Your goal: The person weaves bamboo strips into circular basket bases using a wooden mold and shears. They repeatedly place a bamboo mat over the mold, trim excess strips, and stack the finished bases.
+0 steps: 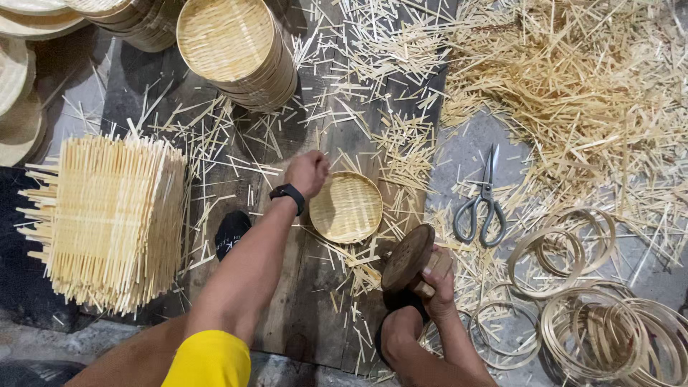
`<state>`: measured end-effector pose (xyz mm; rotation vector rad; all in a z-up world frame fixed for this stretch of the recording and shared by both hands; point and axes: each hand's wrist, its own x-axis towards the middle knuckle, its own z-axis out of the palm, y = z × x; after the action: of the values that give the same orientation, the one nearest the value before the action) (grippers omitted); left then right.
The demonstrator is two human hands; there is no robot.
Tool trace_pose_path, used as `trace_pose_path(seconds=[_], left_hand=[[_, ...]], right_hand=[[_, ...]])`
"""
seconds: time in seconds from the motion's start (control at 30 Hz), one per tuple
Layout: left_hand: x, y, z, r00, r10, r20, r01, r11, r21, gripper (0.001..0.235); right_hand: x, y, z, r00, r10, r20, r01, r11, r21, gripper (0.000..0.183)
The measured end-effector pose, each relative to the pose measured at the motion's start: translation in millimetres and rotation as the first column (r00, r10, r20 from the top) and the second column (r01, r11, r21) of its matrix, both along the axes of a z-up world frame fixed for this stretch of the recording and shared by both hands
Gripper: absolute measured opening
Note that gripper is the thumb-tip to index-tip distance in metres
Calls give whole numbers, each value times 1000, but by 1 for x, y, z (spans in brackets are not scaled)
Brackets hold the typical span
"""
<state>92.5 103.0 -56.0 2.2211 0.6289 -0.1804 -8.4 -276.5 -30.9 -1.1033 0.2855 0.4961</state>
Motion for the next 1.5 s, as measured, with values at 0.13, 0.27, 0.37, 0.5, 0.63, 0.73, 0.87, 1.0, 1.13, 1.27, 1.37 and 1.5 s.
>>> trace_pose_path(seconds=[0.13, 0.27, 0.37, 0.5, 0.63, 0.73, 0.87, 1.0, 1.13, 1.27, 1.37, 1.5], left_hand=[[-2, 2, -1, 981, 146, 128, -136, 987, -82, 25], [-12, 0, -1, 1000, -6, 12, 6, 1000, -12, 36], [-14, -3, -2, 992, -36, 117, 28, 997, 66, 23], [-11, 0, -13, 957, 216, 196, -170, 959, -228, 24], [-17, 12, -25, 763, 635, 124, -474, 680, -560, 23], [-27, 21, -30, 776, 628, 51, -389, 541, -746, 21], [-27, 21, -29, 872, 455, 180, -334, 823, -460, 23], [-12, 22, -11, 739, 672, -46, -658, 706, -261, 40], [-18, -2, 15, 842, 255, 475, -530, 556, 641, 75], [-35, -67, 23, 969, 187, 162, -233, 911, 340, 58], [-43, -111, 12, 970, -134, 202, 82, 966, 244, 49], [-38, -129, -13, 898, -289, 330, 164, 919, 358, 46]], right_hand=[[0, -4, -3, 999, 25, 20, -25, 1000, -8, 68], [-4, -3, -6, 1000, 4, 11, -4, 1000, -13, 68], [-3, -3, -7, 999, -7, 45, 7, 1000, -4, 68], [-3, -5, -12, 999, 3, 40, -4, 999, 36, 67], [-4, -6, -12, 999, -12, 38, 12, 1000, 11, 69], [-4, -3, -9, 999, -18, 34, 18, 1000, 8, 68], [-4, -3, -5, 999, -7, 39, 7, 1000, 8, 68], [-2, -2, -1, 1000, 11, 7, -11, 1000, 2, 68], [0, 1, 3, 1000, 5, 26, -5, 1000, 3, 68], [1, 1, 3, 1000, -3, 9, 3, 1000, 3, 68], [0, 1, 2, 1000, -2, 17, 2, 1000, 12, 68], [-2, -1, 0, 1000, -1, 4, 1, 1000, -14, 68]])
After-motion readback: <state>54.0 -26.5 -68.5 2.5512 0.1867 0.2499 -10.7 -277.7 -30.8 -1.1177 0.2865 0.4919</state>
